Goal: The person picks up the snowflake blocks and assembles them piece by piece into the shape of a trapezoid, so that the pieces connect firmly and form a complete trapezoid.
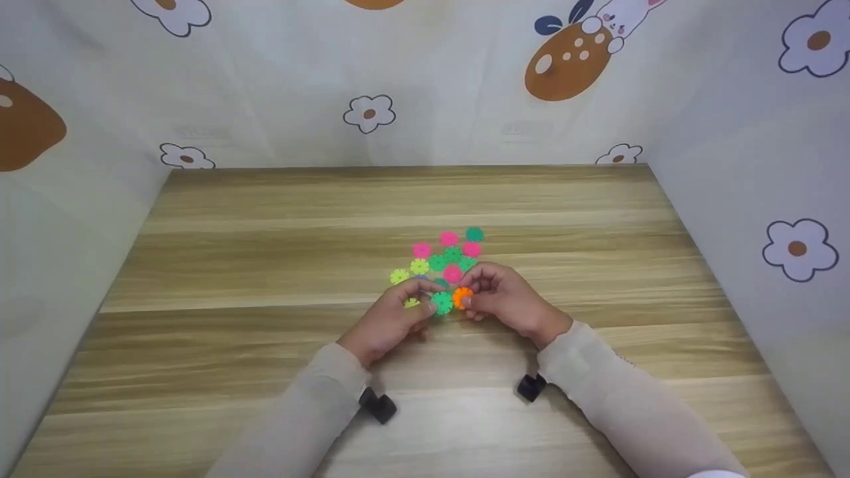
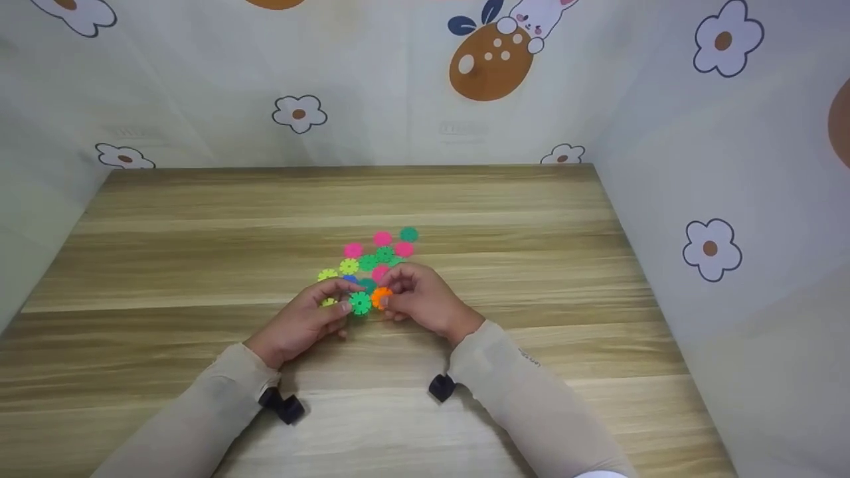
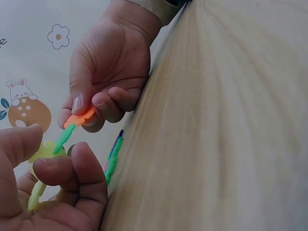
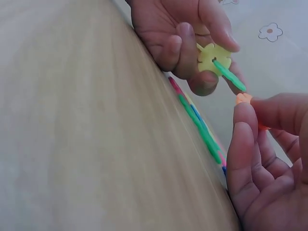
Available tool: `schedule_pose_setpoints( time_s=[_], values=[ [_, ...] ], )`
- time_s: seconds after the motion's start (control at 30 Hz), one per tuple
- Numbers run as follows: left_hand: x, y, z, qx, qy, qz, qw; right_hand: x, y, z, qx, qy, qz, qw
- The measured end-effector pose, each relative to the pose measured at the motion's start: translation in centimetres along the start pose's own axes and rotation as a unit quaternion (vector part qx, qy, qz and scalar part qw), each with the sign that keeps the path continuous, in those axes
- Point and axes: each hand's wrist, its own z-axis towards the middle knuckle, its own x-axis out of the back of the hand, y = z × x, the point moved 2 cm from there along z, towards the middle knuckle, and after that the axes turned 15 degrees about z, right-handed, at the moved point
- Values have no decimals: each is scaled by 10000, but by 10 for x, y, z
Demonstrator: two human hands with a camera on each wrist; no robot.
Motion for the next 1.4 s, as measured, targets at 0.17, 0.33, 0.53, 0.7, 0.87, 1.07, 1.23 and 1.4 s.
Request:
schedule_pose_setpoints(
  time_s=[0.17,0.33,0.53,0.7,0.87,1.07,1.23,1.4],
  values=[
    [1,1,0,-13,-10,-82,10000,-2,-1,0,40,85,140,9999],
    [1,0,-1,-21,-40,-141,9999,-3,-1,0,29,151,337,9993],
    [1,0,0,-82,-25,-202,9998,-2,0,-1,116,73,459,9988],
    [1,-1,0,-102,-23,-238,9997,-1,2,-1,195,6,507,9985],
    [1,-1,0,-66,-35,-249,9997,-1,2,-2,230,-19,543,9983],
    [1,0,-1,-20,-47,-252,9997,-1,2,-3,319,-136,589,9977],
    [0,0,-1,-24,-44,-227,9997,-1,3,-2,398,-245,599,9971],
    [0,0,0,1,-28,-226,9997,0,4,-2,403,-248,553,9973]
  ],
)
